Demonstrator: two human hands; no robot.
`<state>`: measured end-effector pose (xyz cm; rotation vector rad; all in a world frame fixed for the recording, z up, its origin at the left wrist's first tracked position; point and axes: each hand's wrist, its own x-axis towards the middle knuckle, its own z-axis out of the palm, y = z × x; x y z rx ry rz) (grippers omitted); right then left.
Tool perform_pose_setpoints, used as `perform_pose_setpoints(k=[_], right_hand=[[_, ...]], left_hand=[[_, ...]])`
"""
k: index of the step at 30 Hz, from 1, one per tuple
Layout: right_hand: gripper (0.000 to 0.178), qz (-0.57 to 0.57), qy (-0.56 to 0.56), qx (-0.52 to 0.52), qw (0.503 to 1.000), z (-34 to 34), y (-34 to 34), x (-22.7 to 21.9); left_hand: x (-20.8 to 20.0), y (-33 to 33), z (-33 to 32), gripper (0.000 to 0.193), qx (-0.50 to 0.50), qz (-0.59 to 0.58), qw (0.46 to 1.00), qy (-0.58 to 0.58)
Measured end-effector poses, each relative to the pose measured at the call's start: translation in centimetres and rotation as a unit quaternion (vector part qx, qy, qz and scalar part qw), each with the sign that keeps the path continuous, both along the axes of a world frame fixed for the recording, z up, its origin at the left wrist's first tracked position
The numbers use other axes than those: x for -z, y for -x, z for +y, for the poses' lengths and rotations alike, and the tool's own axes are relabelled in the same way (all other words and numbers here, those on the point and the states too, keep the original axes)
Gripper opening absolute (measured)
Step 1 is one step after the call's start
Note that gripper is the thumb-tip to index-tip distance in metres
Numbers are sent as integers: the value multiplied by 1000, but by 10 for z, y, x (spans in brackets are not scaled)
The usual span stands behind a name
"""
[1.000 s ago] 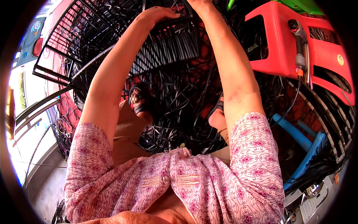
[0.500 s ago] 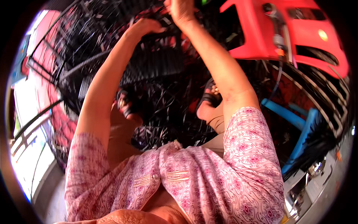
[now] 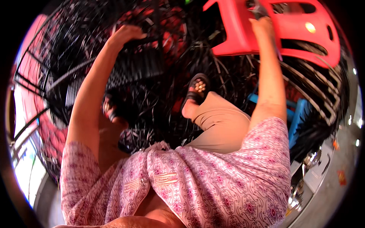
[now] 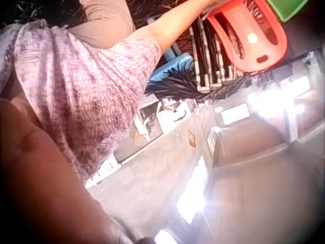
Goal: The person weaves black plastic strips into the frame of a chair while sitting on the floor. They use a staple gun to secure the strips and scissors to trim the excess material.
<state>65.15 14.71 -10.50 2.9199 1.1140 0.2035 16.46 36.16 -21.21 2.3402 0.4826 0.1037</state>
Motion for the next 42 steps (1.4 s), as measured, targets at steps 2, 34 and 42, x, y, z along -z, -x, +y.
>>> perform_pose_setpoints(k=[2,34,42], right_hand=[[67,42,62,-8,997,-3,-29,25],[79,198,-28,-562,803,-52,302,-7],[80,202,-38,-560,803,-44,307,3]], left_hand=[[-15,3,-16,24,-73,30,984,162],[68,-6,20,30,-110,12,948,297],[74,-6,23,38,23,50,998,-28]])
